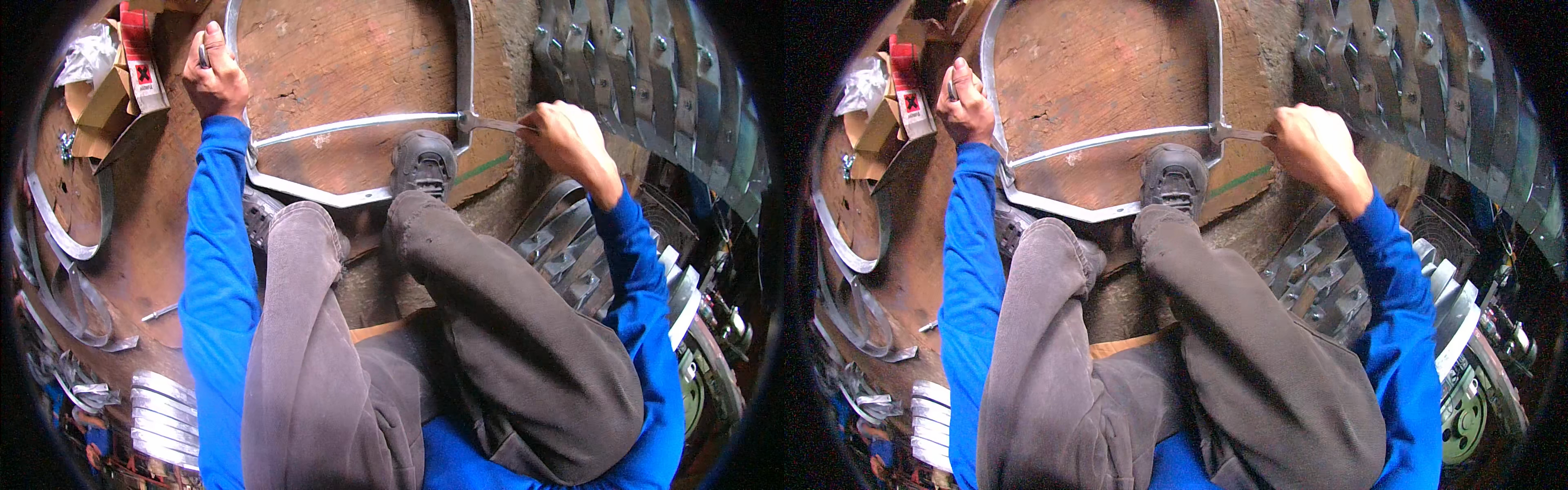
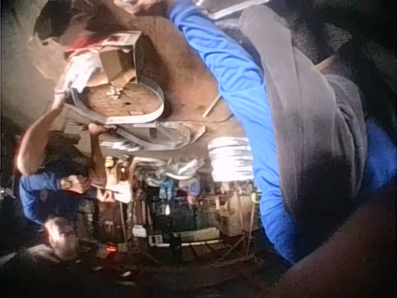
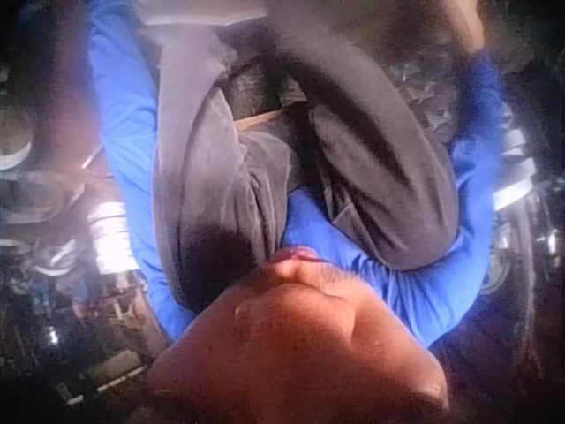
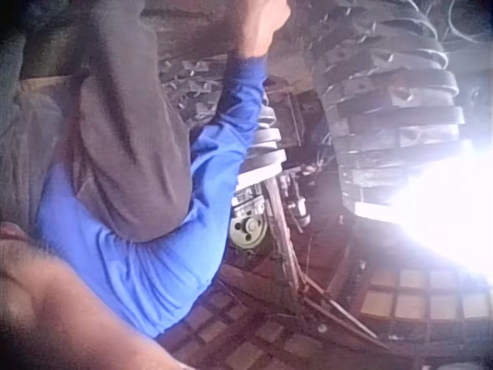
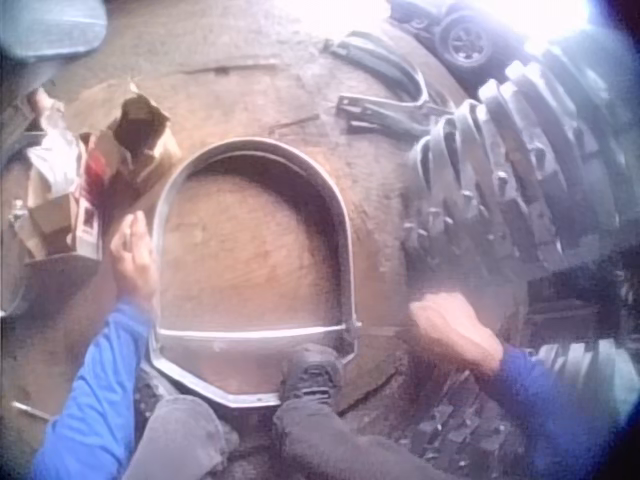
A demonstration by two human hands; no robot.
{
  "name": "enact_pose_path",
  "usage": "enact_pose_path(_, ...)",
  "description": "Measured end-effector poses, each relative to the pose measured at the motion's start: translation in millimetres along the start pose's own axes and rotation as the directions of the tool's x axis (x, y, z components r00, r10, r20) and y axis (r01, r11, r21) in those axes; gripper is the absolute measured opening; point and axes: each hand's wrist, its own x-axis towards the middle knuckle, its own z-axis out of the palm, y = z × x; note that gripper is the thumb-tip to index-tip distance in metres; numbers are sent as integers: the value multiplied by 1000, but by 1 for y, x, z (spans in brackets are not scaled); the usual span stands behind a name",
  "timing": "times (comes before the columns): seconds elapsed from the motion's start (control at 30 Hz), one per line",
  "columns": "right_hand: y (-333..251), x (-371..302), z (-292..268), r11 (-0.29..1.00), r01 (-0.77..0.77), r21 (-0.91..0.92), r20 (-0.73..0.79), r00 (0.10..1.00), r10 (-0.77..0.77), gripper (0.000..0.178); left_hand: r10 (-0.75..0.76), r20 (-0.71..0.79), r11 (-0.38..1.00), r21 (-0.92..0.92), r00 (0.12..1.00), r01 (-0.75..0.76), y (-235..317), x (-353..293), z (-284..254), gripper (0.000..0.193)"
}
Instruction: The person sits on the floor and uses two wrenches to tighten bolts on a metal frame structure. They adjust the frame's position and work on different connection points before lifting the assembled frame and placing it onto a larger metal assembly.
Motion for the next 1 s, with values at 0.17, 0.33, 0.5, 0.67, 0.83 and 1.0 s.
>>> enact_pose_path(0.17,-20,47,-18,956,162,-246,-53,982,-180,25,15,-21,999,43,1000,-14,1,0,-4,47)
enact_pose_path(0.33,-8,138,-29,910,321,-263,426,885,-189,29,-20,-15,1000,23,1000,20,5,0,3,47)
enact_pose_path(0.5,-11,120,-10,896,301,-326,249,942,-225,27,2,-59,999,-34,998,-4,-11,3,-4,46)
enact_pose_path(0.67,-5,66,-9,917,209,-340,-30,972,-233,18,-25,-40,1000,-13,999,24,-9,5,5,46)
enact_pose_path(0.83,-25,37,12,928,160,-337,-301,915,-268,19,-12,-65,1000,20,998,13,10,-3,4,46)
enact_pose_path(1.0,-102,-52,98,953,-284,-103,-160,951,266,14,-52,-81,999,-10,995,51,-2,0,5,46)
